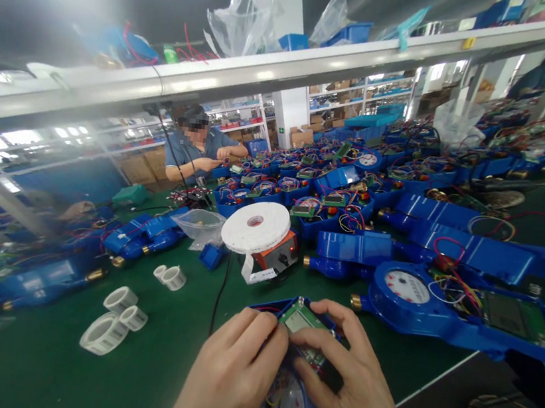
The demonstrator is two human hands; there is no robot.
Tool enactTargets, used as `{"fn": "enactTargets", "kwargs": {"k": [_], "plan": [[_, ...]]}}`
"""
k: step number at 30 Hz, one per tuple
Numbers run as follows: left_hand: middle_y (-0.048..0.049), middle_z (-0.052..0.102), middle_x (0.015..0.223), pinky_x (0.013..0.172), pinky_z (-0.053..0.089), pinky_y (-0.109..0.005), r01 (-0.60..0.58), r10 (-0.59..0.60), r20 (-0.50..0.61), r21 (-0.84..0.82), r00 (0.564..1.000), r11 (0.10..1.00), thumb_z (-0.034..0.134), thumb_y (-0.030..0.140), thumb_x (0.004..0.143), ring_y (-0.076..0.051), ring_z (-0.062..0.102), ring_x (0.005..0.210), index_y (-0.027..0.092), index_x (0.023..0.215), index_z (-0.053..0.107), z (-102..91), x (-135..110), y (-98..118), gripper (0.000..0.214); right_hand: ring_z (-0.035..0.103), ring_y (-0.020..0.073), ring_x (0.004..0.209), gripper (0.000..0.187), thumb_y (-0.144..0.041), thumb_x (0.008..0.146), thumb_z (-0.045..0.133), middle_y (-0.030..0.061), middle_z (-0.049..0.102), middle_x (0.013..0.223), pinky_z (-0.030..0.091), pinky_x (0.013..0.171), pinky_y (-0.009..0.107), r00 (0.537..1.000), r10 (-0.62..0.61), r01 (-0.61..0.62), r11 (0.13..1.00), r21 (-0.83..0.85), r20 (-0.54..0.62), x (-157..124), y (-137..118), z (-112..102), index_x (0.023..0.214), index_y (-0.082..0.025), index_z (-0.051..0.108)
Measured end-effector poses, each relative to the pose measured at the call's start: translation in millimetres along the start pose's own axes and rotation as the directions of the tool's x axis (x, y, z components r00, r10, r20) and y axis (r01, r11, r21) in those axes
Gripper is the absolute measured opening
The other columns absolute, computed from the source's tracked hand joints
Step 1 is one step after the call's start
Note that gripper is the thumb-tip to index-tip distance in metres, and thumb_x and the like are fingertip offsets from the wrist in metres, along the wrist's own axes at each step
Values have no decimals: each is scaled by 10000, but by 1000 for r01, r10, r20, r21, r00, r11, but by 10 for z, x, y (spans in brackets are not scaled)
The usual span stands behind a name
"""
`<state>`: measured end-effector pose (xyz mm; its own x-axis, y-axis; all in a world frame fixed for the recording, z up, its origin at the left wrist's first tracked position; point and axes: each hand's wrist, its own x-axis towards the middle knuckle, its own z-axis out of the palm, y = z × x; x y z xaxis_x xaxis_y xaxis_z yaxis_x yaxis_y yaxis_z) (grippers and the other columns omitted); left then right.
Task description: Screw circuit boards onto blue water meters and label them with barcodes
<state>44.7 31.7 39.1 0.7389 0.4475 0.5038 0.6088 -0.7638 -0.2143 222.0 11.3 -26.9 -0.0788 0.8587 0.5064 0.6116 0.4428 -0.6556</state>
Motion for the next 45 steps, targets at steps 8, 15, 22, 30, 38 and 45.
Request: {"fn": "enactTargets", "kwargs": {"k": [8, 15, 22, 30, 38, 45], "plan": [[-52, 616, 887, 725, 545, -343, 94, -93, 24, -48, 995, 994, 441, 100, 944, -194, 585, 796, 145, 950, 609, 83, -80, -18, 174, 514, 279, 1181, 193, -228, 863, 618, 62, 448, 1260, 505, 952, 454, 1000, 17, -18, 1000, 24, 13, -1, 3, 7, 1017, -327, 679], [-35, 580, 857, 681, 551, -370, 145, -144, 87, -3, 986, 989, 485, 56, 902, -199, 566, 760, 161, 889, 593, 106, -33, -3, 152, 509, 288, 1173, 197, -223, 866, 612, 63, 438, 1253, 499, 948, 481, 1000, 16, -17, 999, 32, 19, 14, -23, 0, 1019, -330, 675], [-77, 608, 887, 665, 541, -363, 4, -8, 46, 71, 999, 997, 461, 44, 901, -230, 593, 814, 112, 961, 598, 98, -81, -12, 164, 500, 284, 1183, 215, -201, 863, 612, 63, 428, 1264, 497, 956, 469, 1000, 7, -8, 1000, 23, 16, 6, -26, 15, 1033, -321, 662], [-50, 598, 782, 617, 533, -363, 72, -72, 9, 57, 997, 996, 475, 54, 889, -211, 593, 712, 138, 865, 547, 116, -77, 39, 113, 495, 289, 1180, 199, -230, 878, 600, 52, 418, 1261, 496, 949, 492, 1000, 18, -19, 999, 35, 22, 0, -27, 7, 1033, -341, 657], [8, 642, 846, 670, 501, -241, 268, -275, 23, -303, 961, 914, 520, 101, 914, -128, 605, 745, 207, 962, 568, 111, -148, 47, 125, 488, 280, 1194, 205, -243, 891, 601, 52, 411, 1273, 492, 959, 458, 1000, 7, -7, 1000, 22, 28, -11, -19, 4, 1063, -342, 650], [5, 614, 836, 674, 478, -232, 338, -357, -3, -309, 934, 889, 499, 78, 904, -123, 598, 750, 208, 949, 558, 153, -148, 71, 150, 497, 280, 1177, 198, -253, 877, 620, 42, 410, 1265, 494, 947, 449, 1000, 7, -7, 1000, 22, 16, -22, -8, 27, 1046, -350, 653]]}}
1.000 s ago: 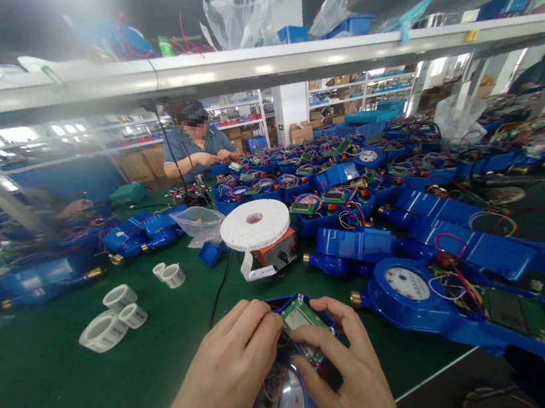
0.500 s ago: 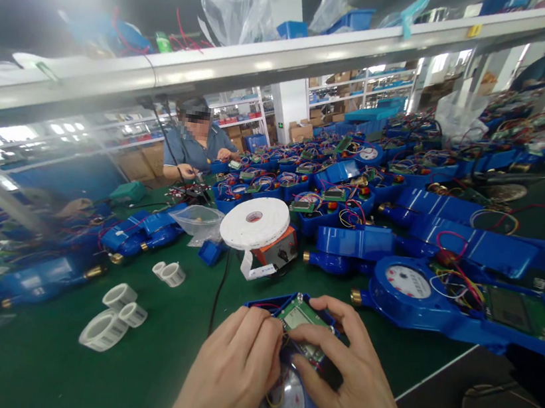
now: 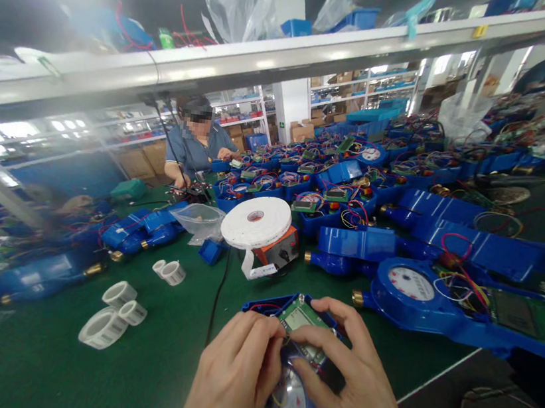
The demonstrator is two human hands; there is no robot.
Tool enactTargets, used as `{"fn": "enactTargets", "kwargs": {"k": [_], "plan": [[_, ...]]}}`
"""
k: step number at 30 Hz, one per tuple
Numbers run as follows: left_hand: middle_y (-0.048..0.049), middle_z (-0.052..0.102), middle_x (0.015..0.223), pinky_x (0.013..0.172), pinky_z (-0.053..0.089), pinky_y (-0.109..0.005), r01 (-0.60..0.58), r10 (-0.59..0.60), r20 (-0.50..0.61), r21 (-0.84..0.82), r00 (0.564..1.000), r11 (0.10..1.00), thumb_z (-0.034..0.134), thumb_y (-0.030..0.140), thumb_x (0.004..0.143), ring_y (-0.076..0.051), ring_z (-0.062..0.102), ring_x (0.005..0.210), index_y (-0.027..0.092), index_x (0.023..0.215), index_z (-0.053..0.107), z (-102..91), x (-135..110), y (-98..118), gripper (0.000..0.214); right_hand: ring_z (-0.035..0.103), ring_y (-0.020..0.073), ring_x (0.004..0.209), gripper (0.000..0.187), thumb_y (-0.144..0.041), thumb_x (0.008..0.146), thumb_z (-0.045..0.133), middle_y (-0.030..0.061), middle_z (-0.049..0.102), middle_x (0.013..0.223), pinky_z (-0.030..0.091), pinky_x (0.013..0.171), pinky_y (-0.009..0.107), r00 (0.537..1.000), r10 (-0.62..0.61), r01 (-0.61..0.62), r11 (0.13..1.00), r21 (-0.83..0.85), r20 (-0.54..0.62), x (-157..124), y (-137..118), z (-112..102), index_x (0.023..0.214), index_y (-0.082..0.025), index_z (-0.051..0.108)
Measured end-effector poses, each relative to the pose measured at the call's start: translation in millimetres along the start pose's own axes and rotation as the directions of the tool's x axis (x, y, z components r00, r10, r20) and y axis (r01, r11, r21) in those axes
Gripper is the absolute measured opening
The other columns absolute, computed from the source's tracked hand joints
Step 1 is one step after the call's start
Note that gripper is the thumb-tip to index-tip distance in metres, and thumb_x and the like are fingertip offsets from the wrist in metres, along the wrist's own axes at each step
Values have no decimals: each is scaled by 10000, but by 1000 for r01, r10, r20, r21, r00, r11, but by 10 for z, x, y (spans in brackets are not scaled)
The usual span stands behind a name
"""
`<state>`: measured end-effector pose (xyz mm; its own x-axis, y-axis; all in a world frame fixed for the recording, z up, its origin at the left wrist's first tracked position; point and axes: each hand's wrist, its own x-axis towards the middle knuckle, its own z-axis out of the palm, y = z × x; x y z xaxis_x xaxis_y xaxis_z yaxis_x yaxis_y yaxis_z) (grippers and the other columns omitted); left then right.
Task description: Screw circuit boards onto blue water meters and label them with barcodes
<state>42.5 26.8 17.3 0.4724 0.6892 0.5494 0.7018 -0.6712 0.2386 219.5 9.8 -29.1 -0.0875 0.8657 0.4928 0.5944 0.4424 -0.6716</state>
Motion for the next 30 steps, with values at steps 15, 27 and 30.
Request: {"fn": "enactTargets", "kwargs": {"k": [15, 27, 30], "plan": [[-58, 618, 880, 624, 556, -344, -250, 208, 259, 140, 943, 958, 499, 58, 868, -208, 567, 733, 161, 930, 554, -53, 1, -5, 132, 495, 276, 1164, 213, -242, 910, 585, 51, 388, 1290, 505, 920, 441, 998, -60, 60, 997, -49, -14, -13, 32, -5, 1089, -349, 630], [-11, 621, 910, 666, 542, -337, 31, -47, 150, 108, 988, 994, 506, 116, 902, -187, 604, 779, 229, 923, 594, -162, 113, 26, 145, 505, 284, 1146, 222, -258, 917, 585, 49, 419, 1288, 524, 896, 459, 994, -111, 111, 992, -56, -8, -31, 67, 6, 1085, -385, 656], [-6, 614, 841, 646, 518, -366, 5, -31, 172, 151, 985, 989, 490, 115, 915, -207, 572, 752, 221, 866, 591, -100, 122, 24, 154, 520, 286, 1137, 212, -270, 909, 590, 53, 437, 1267, 532, 886, 458, 996, -87, 87, 994, -64, 2, -18, 43, -4, 1076, -382, 658]]}}
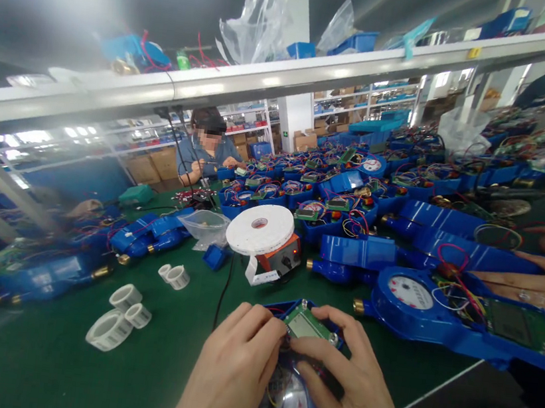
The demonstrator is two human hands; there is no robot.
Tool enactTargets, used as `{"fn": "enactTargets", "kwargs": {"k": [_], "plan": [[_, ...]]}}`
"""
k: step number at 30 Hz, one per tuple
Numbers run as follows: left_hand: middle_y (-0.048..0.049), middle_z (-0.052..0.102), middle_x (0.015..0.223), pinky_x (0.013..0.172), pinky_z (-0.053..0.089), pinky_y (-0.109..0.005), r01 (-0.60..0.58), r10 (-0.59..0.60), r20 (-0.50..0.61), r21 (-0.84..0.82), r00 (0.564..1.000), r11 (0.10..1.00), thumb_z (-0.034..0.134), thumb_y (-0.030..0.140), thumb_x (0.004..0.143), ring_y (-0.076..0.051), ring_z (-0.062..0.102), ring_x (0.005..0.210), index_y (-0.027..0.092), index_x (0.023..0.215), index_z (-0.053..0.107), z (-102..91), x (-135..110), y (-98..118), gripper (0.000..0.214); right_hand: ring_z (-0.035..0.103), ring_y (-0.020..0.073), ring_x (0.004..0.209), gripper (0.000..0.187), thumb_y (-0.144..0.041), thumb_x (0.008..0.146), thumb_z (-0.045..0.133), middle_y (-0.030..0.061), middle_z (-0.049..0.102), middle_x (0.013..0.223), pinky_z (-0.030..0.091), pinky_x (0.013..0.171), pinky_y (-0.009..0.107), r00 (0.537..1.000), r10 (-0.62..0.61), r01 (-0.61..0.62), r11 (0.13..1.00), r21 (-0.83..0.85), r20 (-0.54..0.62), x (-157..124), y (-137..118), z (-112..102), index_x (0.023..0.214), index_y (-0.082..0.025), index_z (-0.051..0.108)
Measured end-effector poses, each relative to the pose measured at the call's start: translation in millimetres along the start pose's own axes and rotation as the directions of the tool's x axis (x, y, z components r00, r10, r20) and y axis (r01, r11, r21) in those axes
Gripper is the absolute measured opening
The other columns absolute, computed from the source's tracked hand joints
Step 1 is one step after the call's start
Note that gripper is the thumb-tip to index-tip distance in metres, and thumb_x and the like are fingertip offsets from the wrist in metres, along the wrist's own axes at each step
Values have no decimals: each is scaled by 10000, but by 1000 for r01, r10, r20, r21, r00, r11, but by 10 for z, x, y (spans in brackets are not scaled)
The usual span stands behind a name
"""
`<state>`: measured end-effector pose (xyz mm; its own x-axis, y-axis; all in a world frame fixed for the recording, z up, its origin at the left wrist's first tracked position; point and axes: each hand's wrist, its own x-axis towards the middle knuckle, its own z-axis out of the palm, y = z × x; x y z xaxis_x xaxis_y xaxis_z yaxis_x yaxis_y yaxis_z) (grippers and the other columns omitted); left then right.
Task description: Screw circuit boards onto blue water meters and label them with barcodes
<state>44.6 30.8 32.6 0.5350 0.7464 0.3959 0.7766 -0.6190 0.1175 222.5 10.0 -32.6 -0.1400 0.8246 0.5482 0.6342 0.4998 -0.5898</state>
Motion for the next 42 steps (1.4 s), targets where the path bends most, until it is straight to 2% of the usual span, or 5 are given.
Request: {"fn": "enactTargets", "kwargs": {"k": [19, 29, 32, 37, 42], "plan": [[1, 614, 775, 586, 482, -258, -73, 65, -77, -111, 995, 991, 487, 105, 903, -154, 576, 668, 218, 873, 572, 14, -64, -13, 144, 531, 272, 1154, 176, -313, 894, 620, 52, 475, 1248, 510, 918, 411, 999, 49, -48, 999, 24, -9, -1, -14, -11, 1066, -338, 645], [-46, 643, 933, 716, 566, -340, -150, 147, 161, 10, 976, 989, 502, 30, 852, -213, 611, 823, 194, 1036, 599, 50, -80, 63, 265, 525, 280, 1172, 159, -292, 911, 583, 69, 477, 1241, 496, 953, 445, 994, 101, -101, 994, 33, -27, -31, 65, -26, 1046, -313, 664], [-54, 653, 1020, 816, 568, -335, -116, 131, 215, -81, 968, 990, 488, -9, 820, -206, 636, 911, 194, 1145, 594, -73, -49, 69, 397, 514, 271, 1193, 154, -271, 916, 571, 72, 449, 1264, 484, 979, 452, 993, 122, -121, 988, 96, -4, 26, 86, -48, 1025, -302, 674], [16, 648, 961, 734, 527, -223, 95, -61, 123, -294, 991, 951, 471, 84, 883, -114, 643, 824, 268, 942, 651, -493, 81, -86, 264, 476, 240, 1251, 202, -178, 903, 579, 64, 416, 1320, 464, 1020, 398, 997, -60, 48, 973, 225, 44, 269, 64, -67, 1012, -298, 699], [-5, 590, 1325, 1055, 420, -346, 124, -58, 202, -332, 978, 935, 736, 237, 766, -190, 550, 1215, 303, 1235, 579, -648, 288, -302, 499, 484, 231, 1248, 192, -153, 877, 603, 58, 456, 1285, 435, 1056, 399, 985, -172, 154, 936, 317, 29, 501, 24, -23, 952, -283, 722]]}}
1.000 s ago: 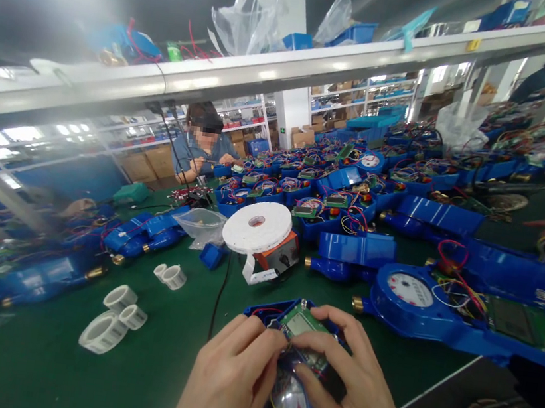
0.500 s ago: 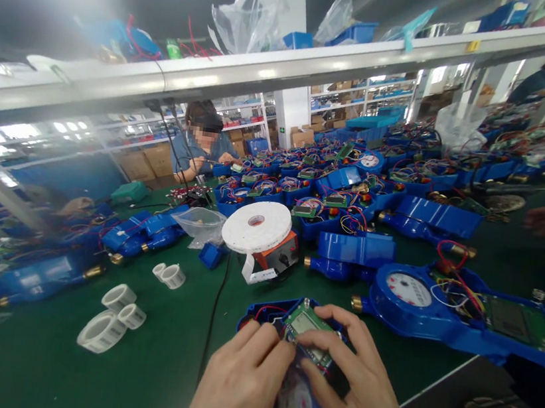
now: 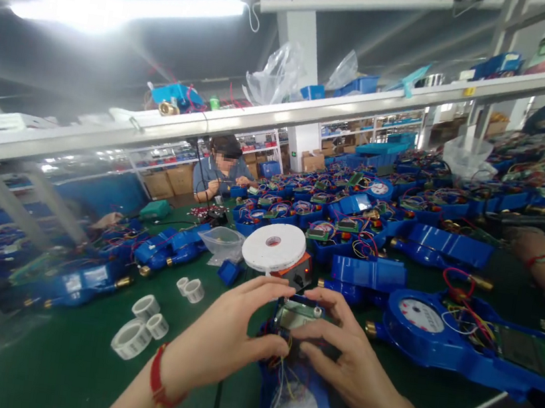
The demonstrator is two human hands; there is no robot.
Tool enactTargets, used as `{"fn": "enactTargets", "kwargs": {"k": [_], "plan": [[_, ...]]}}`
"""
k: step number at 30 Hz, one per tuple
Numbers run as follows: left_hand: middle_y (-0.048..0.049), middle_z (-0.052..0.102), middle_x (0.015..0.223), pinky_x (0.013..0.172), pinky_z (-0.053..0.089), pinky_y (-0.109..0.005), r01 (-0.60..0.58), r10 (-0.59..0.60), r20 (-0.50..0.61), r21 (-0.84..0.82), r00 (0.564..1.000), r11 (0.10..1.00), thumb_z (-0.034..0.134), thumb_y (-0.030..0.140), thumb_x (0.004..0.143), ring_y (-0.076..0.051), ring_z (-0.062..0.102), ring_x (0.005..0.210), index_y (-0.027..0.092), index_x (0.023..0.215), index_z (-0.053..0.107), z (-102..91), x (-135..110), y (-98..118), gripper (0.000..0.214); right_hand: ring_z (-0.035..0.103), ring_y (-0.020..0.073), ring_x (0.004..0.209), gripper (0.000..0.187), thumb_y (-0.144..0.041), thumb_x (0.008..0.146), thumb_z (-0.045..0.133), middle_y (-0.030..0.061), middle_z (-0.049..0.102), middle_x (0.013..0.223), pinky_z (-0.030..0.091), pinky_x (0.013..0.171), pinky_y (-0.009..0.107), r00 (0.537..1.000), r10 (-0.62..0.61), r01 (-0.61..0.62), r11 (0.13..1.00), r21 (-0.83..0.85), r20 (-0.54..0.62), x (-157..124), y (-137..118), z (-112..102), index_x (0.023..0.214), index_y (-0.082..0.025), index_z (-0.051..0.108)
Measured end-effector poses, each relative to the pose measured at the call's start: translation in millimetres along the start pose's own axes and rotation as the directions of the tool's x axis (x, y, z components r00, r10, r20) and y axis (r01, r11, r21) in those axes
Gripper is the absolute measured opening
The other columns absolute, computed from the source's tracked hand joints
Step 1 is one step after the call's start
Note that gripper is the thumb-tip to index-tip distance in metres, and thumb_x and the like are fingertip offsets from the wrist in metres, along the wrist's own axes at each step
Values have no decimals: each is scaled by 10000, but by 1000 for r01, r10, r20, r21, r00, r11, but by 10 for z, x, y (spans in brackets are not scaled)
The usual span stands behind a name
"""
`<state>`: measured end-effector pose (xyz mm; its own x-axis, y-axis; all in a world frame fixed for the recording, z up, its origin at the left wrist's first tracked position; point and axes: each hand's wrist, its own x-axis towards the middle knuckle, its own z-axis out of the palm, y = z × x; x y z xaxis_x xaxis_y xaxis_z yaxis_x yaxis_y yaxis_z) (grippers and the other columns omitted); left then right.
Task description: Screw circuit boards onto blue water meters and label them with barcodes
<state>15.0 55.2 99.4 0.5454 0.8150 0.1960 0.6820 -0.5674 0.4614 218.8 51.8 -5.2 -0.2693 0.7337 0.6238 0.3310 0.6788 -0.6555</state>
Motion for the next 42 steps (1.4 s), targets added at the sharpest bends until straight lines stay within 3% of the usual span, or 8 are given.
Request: {"fn": "enactTargets", "kwargs": {"k": [7, 17, 20, 23, 27, 35, 39, 42], "plan": [[-42, 644, 1261, 982, 473, -383, -31, 31, -2, 30, 1000, 999, 749, 232, 711, -234, 607, 1135, 246, 1272, 553, 164, 75, -168, 595, 515, 246, 1214, 60, -182, 844, 624, 84, 468, 1288, 438, 1032, 429, 997, 74, -74, 993, 92, 3, 100, -42, 51, 887, -223, 621], [-28, 661, 1101, 838, 497, -352, -13, 19, -119, 48, 993, 999, 729, 205, 667, -222, 630, 978, 239, 1152, 590, 214, -10, -214, 506, 512, 239, 1249, 346, -216, 857, 605, 88, 438, 1361, 438, 1028, 386, 988, 116, -138, 957, 254, 99, 210, -113, 59, 1171, -253, 463], [-16, 652, 1101, 841, 497, -364, 38, -29, -218, 38, 975, 999, 722, 199, 673, -221, 629, 971, 246, 1129, 581, 247, -35, -229, 480, 435, 272, 1302, 521, -298, 860, 622, 113, 404, 1389, 395, 1058, 433, 984, 115, -113, 993, 25, -136, 70, -194, 106, 1318, -245, 379], [-21, 651, 1096, 830, 500, -380, 114, -102, -283, 29, 954, 993, 745, 232, 670, -233, 631, 967, 244, 1117, 576, 289, -45, -249, 478, 557, 271, 1081, 296, -357, 835, 655, 77, 549, 1147, 461, 896, 405, 949, 29, -97, 974, -205, -313, -114, -257, 198, 1065, -235, 513], [-31, 653, 1084, 835, 495, -394, 154, -141, -346, 12, 928, 988, 730, 242, 683, -242, 629, 984, 229, 1110, 567, 324, -43, -229, 457, 590, 247, 788, 299, -463, 737, 765, 17, 631, 826, 450, 705, 367, 978, 194, -209, 928, -307, -80, -116, -316, 284, 804, -229, 590], [-28, 679, 1031, 811, 487, -391, 201, -216, -322, -80, 922, 976, 722, 272, 667, -244, 628, 930, 222, 1047, 600, 313, -72, -218, 402, 590, 261, 972, 103, -268, 876, 658, 5, 684, 920, 417, 877, 456, 898, 411, -376, 902, -214, 156, 166, -420, 242, 831, -299, 745], [-23, 679, 1032, 823, 481, -395, 201, -228, -295, -117, 928, 972, 718, 280, 675, -235, 619, 926, 217, 1063, 600, 325, -64, -229, 411, 563, 292, 1023, 84, -220, 815, 709, 24, 660, 998, 432, 880, 498, 914, 379, -339, 910, -238, 146, 143, -418, 298, 827, -295, 744], [-16, 682, 1021, 813, 487, -382, 183, -220, -283, -153, 933, 971, 730, 282, 670, -224, 620, 907, 220, 1059, 604, 343, -69, -241, 414, 505, 321, 1150, 72, -185, 800, 680, 86, 567, 1189, 433, 941, 513, 931, 364, -358, 904, -234, -21, 124, -339, 334, 829, -232, 726]]}}
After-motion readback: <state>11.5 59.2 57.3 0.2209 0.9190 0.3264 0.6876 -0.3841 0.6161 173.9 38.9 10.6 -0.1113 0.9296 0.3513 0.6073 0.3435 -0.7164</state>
